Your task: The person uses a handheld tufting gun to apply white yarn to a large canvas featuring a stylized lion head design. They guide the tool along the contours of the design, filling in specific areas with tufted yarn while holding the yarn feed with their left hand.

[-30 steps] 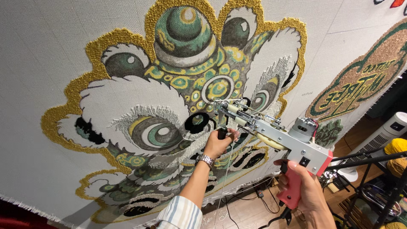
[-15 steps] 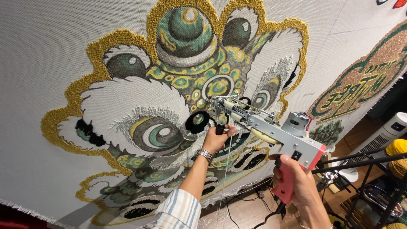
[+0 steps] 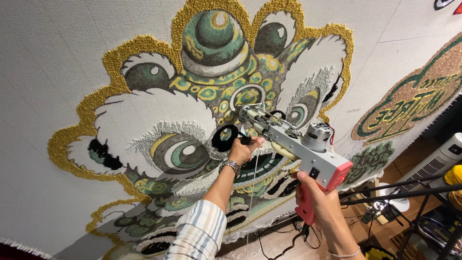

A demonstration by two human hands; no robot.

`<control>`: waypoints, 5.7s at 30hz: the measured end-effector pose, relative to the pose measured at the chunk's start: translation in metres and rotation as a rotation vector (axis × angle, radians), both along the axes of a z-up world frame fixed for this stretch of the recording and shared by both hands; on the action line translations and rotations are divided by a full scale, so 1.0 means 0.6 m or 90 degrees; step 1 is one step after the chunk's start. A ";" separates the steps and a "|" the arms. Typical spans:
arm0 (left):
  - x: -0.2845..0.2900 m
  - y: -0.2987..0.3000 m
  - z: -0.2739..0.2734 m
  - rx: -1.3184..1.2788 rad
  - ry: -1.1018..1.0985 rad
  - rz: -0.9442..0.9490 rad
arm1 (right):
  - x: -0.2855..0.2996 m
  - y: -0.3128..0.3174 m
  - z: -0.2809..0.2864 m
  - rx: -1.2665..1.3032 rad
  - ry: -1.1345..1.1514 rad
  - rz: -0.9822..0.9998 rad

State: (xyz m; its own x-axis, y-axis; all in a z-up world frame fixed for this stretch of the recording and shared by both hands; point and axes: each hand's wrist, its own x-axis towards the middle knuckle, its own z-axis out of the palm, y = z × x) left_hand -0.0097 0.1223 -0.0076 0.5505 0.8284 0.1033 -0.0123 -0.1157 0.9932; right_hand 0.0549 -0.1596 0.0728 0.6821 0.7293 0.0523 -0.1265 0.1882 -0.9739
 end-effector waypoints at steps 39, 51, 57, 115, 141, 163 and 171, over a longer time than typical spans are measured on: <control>0.017 0.014 -0.013 -0.006 -0.106 -0.125 | 0.019 -0.022 -0.014 -0.011 0.023 -0.007; 0.022 -0.123 0.020 -0.069 -0.088 -0.113 | 0.124 -0.121 -0.016 0.028 0.058 0.029; 0.028 -0.143 0.030 0.099 -0.033 -0.073 | 0.142 -0.156 -0.036 0.043 0.100 0.010; 0.005 -0.029 0.007 -0.038 0.021 -0.016 | 0.010 -0.034 0.024 -0.011 0.057 0.009; 0.003 0.011 0.012 -0.025 0.055 0.043 | 0.007 0.013 0.006 0.011 0.062 -0.001; 0.047 -0.043 -0.010 -0.032 -0.098 -0.114 | 0.079 -0.069 0.002 -0.051 0.129 0.053; 0.077 -0.102 -0.028 -0.055 -0.154 -0.143 | 0.142 -0.135 -0.023 -0.001 0.131 -0.001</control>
State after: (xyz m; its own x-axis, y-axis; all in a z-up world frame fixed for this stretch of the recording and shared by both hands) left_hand 0.0365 0.0612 -0.0242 0.6880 0.7009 0.1883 -0.2649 0.0009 0.9643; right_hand 0.1399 -0.2403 0.0592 0.6797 0.7280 -0.0895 -0.3226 0.1872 -0.9278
